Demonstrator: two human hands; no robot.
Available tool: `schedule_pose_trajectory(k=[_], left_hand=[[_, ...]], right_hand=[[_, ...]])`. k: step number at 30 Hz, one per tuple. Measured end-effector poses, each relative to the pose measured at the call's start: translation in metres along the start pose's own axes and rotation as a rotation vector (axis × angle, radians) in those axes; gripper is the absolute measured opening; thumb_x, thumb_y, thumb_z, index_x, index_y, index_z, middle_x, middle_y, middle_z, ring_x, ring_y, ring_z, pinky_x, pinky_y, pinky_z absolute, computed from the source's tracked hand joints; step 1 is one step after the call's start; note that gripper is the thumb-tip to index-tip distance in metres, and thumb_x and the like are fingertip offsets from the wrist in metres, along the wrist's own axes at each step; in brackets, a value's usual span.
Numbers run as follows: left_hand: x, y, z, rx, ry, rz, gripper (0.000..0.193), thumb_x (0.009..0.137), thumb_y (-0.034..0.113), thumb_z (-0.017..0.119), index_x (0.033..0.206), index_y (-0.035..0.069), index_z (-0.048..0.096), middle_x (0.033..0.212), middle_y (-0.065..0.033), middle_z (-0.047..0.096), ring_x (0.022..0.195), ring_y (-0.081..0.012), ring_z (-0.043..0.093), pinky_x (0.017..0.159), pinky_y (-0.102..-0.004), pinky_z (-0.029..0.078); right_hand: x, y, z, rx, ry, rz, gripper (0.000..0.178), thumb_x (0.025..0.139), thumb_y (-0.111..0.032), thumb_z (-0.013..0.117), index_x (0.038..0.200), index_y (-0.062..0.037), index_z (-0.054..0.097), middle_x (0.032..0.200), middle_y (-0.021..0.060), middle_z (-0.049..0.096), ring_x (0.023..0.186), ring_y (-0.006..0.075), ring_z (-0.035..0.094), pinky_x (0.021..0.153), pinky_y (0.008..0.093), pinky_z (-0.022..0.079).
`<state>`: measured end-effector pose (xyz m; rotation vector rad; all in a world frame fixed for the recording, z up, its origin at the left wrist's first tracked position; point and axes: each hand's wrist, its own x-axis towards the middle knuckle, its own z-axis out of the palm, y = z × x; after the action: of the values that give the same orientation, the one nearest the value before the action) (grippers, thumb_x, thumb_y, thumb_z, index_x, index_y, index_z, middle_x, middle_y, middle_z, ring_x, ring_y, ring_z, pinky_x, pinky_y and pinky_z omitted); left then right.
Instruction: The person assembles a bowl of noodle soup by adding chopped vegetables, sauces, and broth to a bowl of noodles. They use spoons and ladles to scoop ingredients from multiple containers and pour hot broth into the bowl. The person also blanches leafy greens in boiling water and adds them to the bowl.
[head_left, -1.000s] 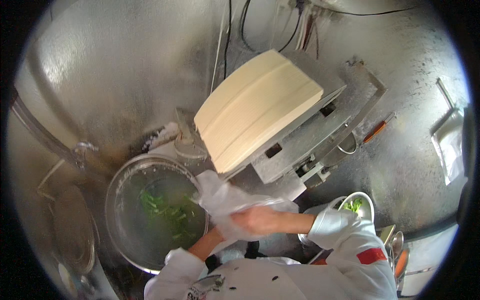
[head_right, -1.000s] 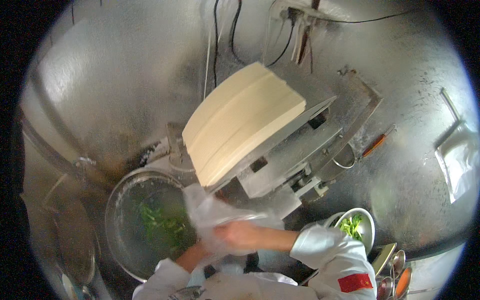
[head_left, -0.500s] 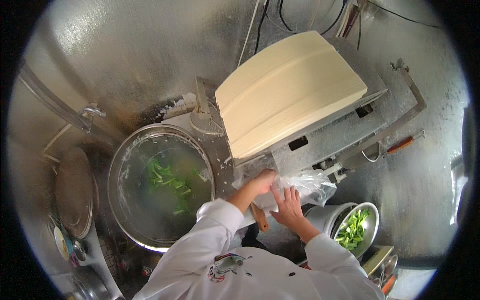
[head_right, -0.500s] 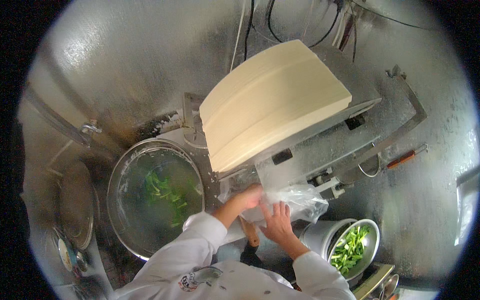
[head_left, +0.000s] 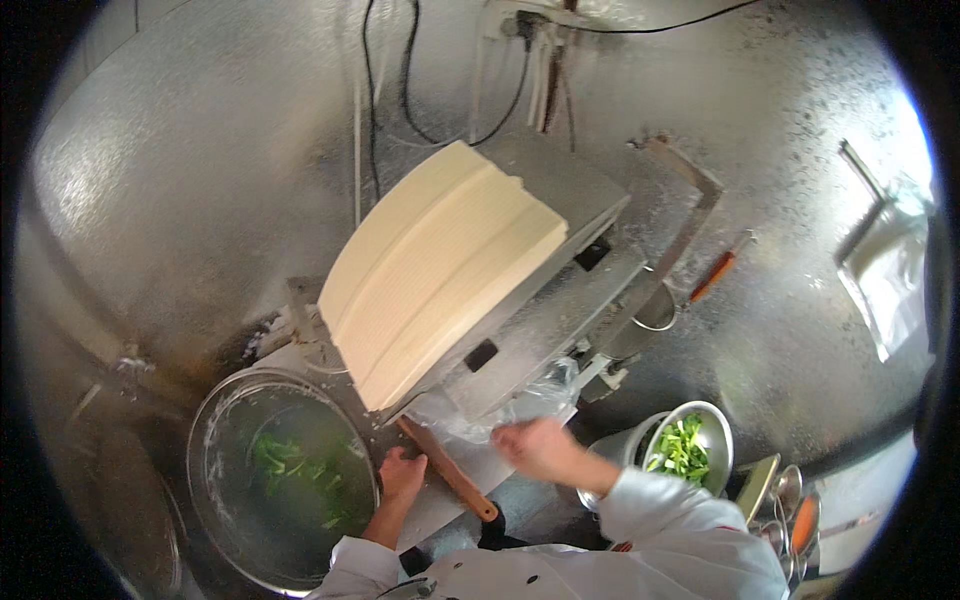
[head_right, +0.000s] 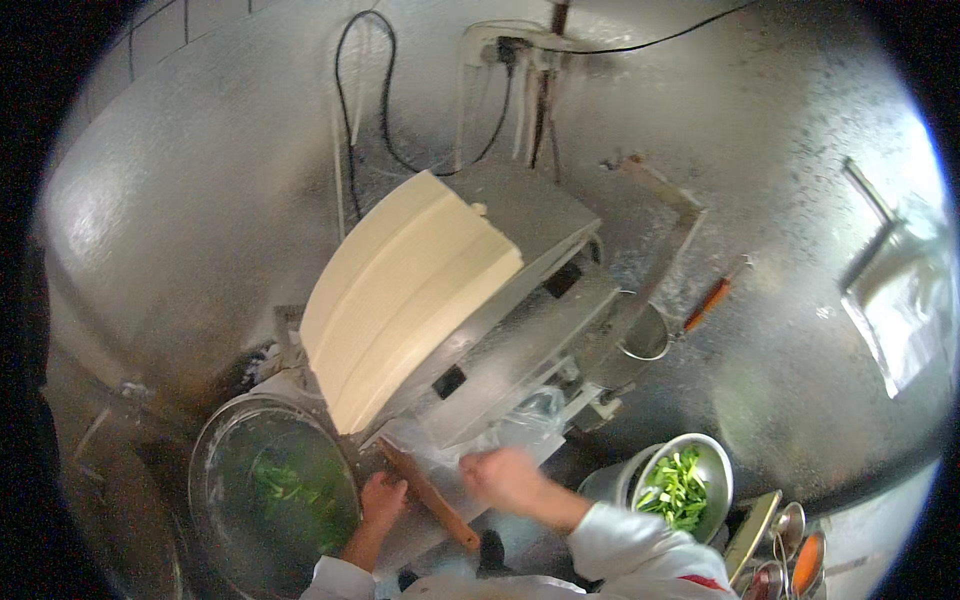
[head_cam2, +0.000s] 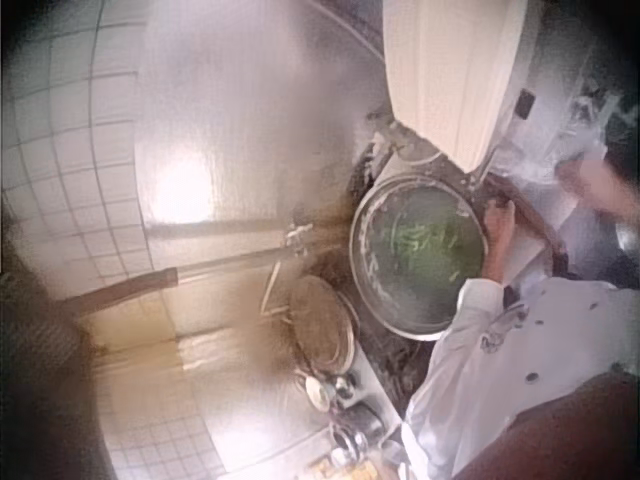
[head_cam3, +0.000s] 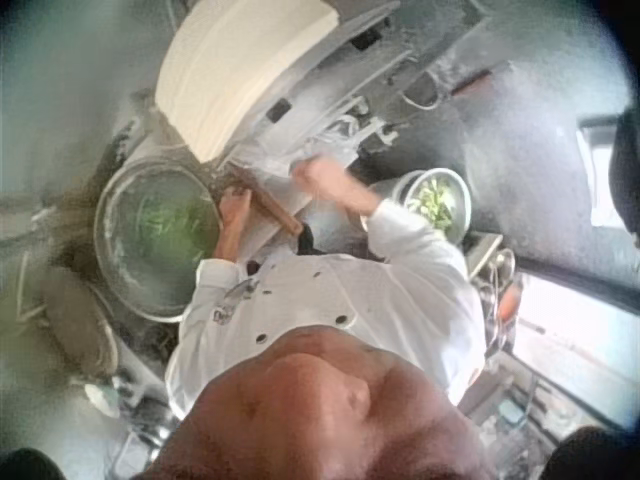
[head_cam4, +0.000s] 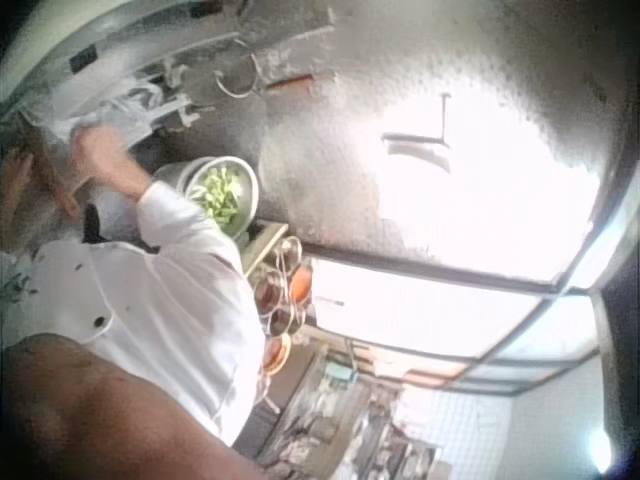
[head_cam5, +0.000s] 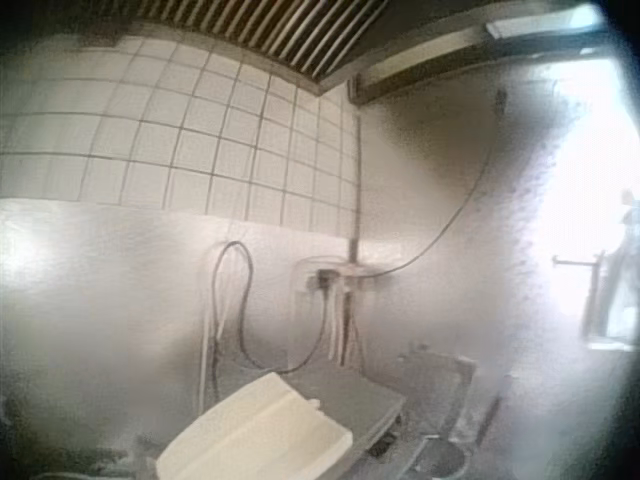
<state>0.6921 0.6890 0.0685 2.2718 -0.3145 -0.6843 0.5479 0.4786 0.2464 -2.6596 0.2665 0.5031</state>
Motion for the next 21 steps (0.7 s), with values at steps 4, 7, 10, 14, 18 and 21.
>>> schedule_pose_trajectory(k=[4,7,10,14,18,21], left_hand=[[0.006,0.003,0.013,-0.402,0.0,-0.114,0.048,0.073,0.022,0.068,0.109,-0.007,0.053,0.083,-0.0153,0.064,0.074,-0.0238,0.064,0.061,-0.0348,0.053],[0.002,0.01,0.021,-0.635,-0.077,-0.182,0.039,0.073,0.012,0.069,0.104,-0.007,0.054,0.075,-0.0107,0.061,0.066,-0.0177,0.062,0.048,-0.03,0.051],[0.006,0.022,0.035,-0.641,-0.032,-0.113,0.025,0.071,0.009,0.069,0.089,-0.005,0.059,0.075,-0.0109,0.061,0.063,-0.021,0.061,0.051,-0.0353,0.049],[0.005,0.033,0.037,-1.032,-0.074,-0.205,0.019,0.071,0.008,0.068,0.084,-0.001,0.057,0.078,-0.011,0.059,0.063,-0.0216,0.059,0.052,-0.0355,0.047],[-0.004,0.031,0.015,-0.933,0.002,-0.148,0.013,0.072,0.007,0.066,0.078,0.0,0.057,0.069,-0.0099,0.059,0.059,-0.0206,0.059,0.052,-0.0362,0.047],[-0.009,0.014,-0.01,-0.716,0.115,-0.133,0.017,0.072,0.005,0.064,0.084,-0.003,0.055,0.064,-0.0107,0.057,0.051,-0.0215,0.056,0.047,-0.0356,0.046]], right_hand=[[-0.045,0.04,-0.189,-0.314,1.258,-0.151,0.015,0.078,-0.014,0.059,0.086,-0.0021,0.059,0.088,0.0127,0.055,0.084,0.0253,0.058,0.066,0.0375,0.048],[-0.011,0.067,-0.292,-0.843,1.304,0.114,0.019,0.073,-0.015,0.063,0.089,-0.0048,0.065,0.102,0.017,0.056,0.097,0.0313,0.056,0.081,0.0444,0.045],[0.028,0.078,-0.31,-0.959,1.121,0.374,0.019,0.07,-0.012,0.063,0.088,-0.0056,0.066,0.103,0.0157,0.056,0.101,0.0325,0.053,0.089,0.0448,0.04],[0.048,0.088,-0.305,-0.91,1.095,0.552,0.017,0.068,-0.009,0.062,0.084,-0.0056,0.067,0.1,0.0135,0.058,0.1,0.0304,0.054,0.09,0.0429,0.038],[0.046,0.112,-0.315,-1.071,0.995,0.695,0.012,0.073,-0.011,0.061,0.082,-0.0081,0.068,0.097,0.0123,0.06,0.094,0.0283,0.058,0.082,0.0399,0.045],[0.045,0.134,-0.321,-1.121,0.901,0.713,0.014,0.084,-0.017,0.056,0.092,-0.0104,0.066,0.097,0.0075,0.063,0.081,0.0211,0.063,0.066,0.0357,0.052]])
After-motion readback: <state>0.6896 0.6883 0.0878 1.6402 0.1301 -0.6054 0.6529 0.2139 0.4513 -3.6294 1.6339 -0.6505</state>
